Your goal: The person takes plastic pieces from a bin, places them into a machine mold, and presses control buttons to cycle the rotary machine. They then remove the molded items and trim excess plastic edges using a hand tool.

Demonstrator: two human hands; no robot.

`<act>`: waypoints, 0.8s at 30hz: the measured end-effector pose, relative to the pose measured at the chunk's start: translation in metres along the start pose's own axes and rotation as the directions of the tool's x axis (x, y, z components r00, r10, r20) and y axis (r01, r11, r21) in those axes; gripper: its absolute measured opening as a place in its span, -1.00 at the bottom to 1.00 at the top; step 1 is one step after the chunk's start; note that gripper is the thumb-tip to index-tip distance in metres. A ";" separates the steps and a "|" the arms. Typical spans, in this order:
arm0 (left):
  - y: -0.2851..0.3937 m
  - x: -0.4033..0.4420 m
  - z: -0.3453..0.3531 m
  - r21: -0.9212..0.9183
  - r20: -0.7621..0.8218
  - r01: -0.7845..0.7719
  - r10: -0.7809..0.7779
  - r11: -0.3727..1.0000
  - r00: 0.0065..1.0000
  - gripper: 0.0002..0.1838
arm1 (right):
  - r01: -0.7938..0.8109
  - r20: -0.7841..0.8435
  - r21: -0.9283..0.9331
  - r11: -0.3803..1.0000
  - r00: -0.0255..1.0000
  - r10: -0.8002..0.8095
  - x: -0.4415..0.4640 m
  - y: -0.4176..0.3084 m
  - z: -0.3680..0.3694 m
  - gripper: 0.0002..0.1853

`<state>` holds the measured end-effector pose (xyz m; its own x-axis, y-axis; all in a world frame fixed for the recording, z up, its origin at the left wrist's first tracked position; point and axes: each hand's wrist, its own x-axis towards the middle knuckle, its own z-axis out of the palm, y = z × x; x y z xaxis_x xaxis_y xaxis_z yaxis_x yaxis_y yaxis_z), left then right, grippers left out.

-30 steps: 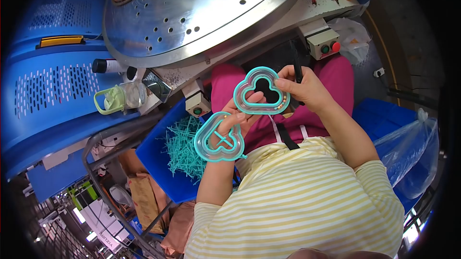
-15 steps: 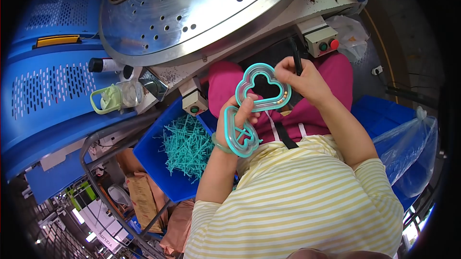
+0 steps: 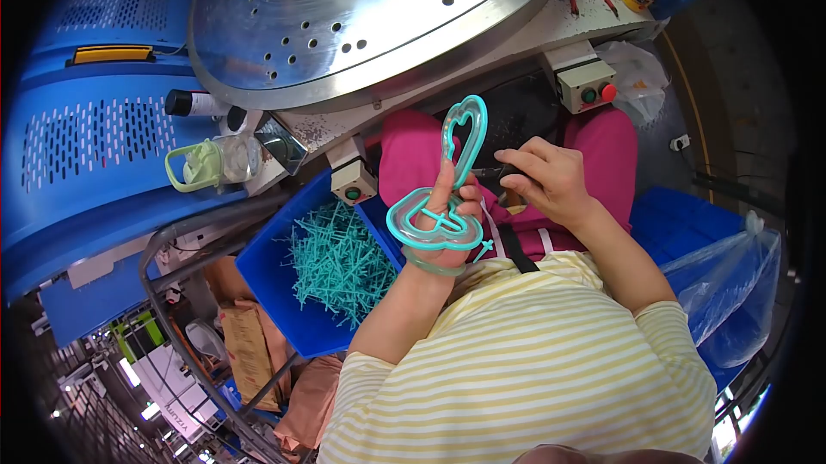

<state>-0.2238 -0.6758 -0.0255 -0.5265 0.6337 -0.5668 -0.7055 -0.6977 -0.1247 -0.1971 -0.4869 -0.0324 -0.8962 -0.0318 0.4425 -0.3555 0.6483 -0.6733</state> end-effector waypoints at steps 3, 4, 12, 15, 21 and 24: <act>-0.003 -0.002 0.002 0.064 -0.067 -0.017 0.021 0.998 0.998 -0.70 | 0.029 0.014 -0.029 0.999 0.999 -0.029 0.001 -0.001 0.002 -0.68; -0.004 -0.002 0.002 0.064 -0.066 -0.018 0.022 0.998 0.998 -0.70 | 0.030 0.000 -0.043 0.999 1.000 -0.030 0.001 0.000 0.003 -0.69; 0.001 0.000 -0.008 -0.023 0.102 0.063 -0.060 0.998 0.993 -0.81 | 0.011 0.028 -0.051 0.999 1.000 -0.009 -0.002 0.002 0.000 -0.71; 0.000 0.000 -0.007 0.022 0.035 0.034 -0.035 0.999 0.999 -0.81 | 0.028 0.001 -0.028 0.999 1.000 -0.028 0.001 0.011 -0.001 -0.73; -0.005 0.013 -0.020 0.353 -0.149 -0.179 0.244 0.918 0.958 -0.80 | -0.225 -0.122 0.265 0.938 0.957 0.264 0.014 0.018 -0.018 -0.72; -0.002 0.035 -0.030 0.506 -0.144 -0.333 0.458 0.796 0.877 -0.80 | -0.210 0.150 0.478 0.853 0.976 0.156 0.011 -0.025 -0.005 -0.60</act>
<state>-0.2266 -0.6623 -0.0692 -0.7168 0.1881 -0.6715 -0.6262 -0.5973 0.5011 -0.1965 -0.4995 -0.0078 -0.9703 -0.0445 0.2379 -0.2420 0.1958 -0.9503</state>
